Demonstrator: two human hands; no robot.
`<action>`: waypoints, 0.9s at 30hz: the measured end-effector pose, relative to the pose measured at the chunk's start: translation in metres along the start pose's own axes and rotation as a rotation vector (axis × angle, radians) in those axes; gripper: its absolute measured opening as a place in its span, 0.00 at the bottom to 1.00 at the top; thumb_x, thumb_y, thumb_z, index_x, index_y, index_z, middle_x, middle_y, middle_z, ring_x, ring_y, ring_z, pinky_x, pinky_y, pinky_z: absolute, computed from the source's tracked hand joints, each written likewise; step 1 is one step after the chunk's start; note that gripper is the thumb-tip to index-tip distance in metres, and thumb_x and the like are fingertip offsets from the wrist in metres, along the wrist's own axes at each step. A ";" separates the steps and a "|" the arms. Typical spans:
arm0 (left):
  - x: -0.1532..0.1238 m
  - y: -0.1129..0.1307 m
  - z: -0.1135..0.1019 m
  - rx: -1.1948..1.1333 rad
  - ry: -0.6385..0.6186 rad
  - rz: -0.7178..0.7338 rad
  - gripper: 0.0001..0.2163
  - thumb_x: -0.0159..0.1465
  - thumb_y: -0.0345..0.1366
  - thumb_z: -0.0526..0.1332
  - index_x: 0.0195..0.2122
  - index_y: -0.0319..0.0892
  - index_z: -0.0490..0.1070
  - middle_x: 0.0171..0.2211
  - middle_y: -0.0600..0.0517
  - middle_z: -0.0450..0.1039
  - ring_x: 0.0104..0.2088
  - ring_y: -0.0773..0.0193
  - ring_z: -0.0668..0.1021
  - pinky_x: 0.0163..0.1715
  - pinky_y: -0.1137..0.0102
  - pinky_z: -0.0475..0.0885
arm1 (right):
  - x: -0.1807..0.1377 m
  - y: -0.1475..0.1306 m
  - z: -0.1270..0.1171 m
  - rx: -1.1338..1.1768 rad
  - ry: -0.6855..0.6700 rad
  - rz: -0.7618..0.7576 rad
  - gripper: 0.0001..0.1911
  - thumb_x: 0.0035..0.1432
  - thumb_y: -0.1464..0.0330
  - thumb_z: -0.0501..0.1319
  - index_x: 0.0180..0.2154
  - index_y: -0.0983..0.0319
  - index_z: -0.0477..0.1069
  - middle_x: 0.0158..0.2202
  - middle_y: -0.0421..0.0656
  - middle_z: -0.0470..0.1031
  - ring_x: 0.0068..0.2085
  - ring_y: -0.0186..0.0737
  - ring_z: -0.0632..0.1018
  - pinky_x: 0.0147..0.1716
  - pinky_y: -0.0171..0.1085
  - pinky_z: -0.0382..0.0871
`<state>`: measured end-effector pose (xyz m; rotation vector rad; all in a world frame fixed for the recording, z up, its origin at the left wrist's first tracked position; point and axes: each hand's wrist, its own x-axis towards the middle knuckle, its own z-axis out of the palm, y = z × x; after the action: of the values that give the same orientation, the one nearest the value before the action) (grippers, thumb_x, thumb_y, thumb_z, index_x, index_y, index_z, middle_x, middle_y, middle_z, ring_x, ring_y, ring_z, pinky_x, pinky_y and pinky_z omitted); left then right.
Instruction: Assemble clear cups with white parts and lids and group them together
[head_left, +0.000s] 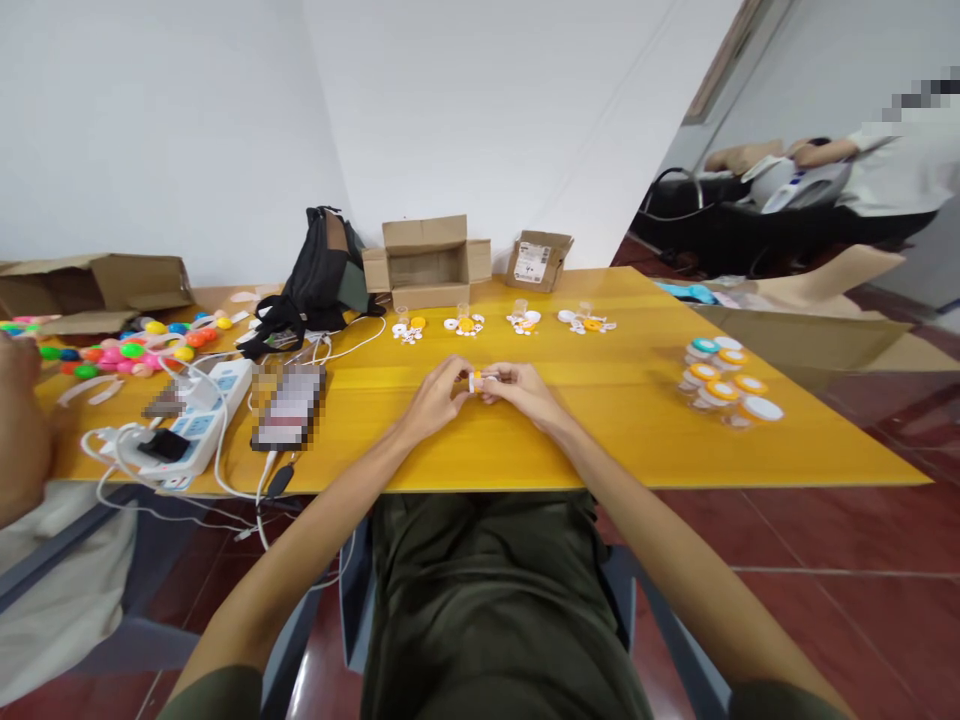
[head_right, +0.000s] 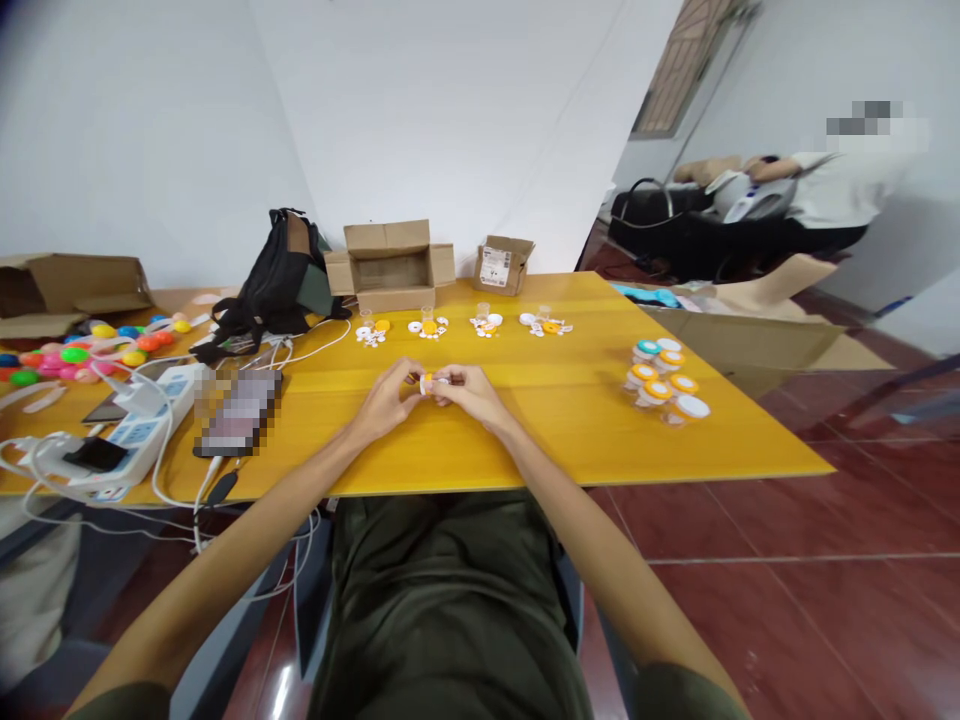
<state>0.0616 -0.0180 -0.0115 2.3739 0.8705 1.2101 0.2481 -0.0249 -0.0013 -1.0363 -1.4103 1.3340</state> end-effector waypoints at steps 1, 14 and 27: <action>0.000 0.001 0.000 0.002 0.000 0.003 0.13 0.60 0.22 0.63 0.42 0.45 0.69 0.40 0.51 0.75 0.42 0.61 0.78 0.45 0.65 0.76 | 0.000 0.000 0.000 0.005 0.003 0.001 0.20 0.36 0.54 0.77 0.26 0.61 0.78 0.25 0.41 0.80 0.26 0.35 0.77 0.31 0.36 0.76; 0.003 -0.001 0.002 -0.309 0.072 -0.241 0.11 0.58 0.29 0.70 0.41 0.42 0.75 0.39 0.50 0.79 0.38 0.62 0.81 0.44 0.67 0.78 | 0.002 0.002 -0.002 0.046 -0.011 -0.008 0.23 0.36 0.52 0.78 0.30 0.60 0.79 0.28 0.42 0.80 0.30 0.38 0.80 0.36 0.39 0.78; 0.002 0.000 0.003 -0.324 0.022 -0.219 0.08 0.60 0.31 0.68 0.40 0.41 0.75 0.35 0.51 0.79 0.36 0.63 0.81 0.41 0.68 0.78 | 0.000 -0.003 0.000 0.023 -0.003 -0.003 0.23 0.35 0.51 0.78 0.28 0.61 0.79 0.25 0.41 0.79 0.27 0.37 0.78 0.33 0.38 0.76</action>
<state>0.0647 -0.0171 -0.0116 1.9592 0.8437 1.1895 0.2482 -0.0253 0.0019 -1.0168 -1.3952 1.3469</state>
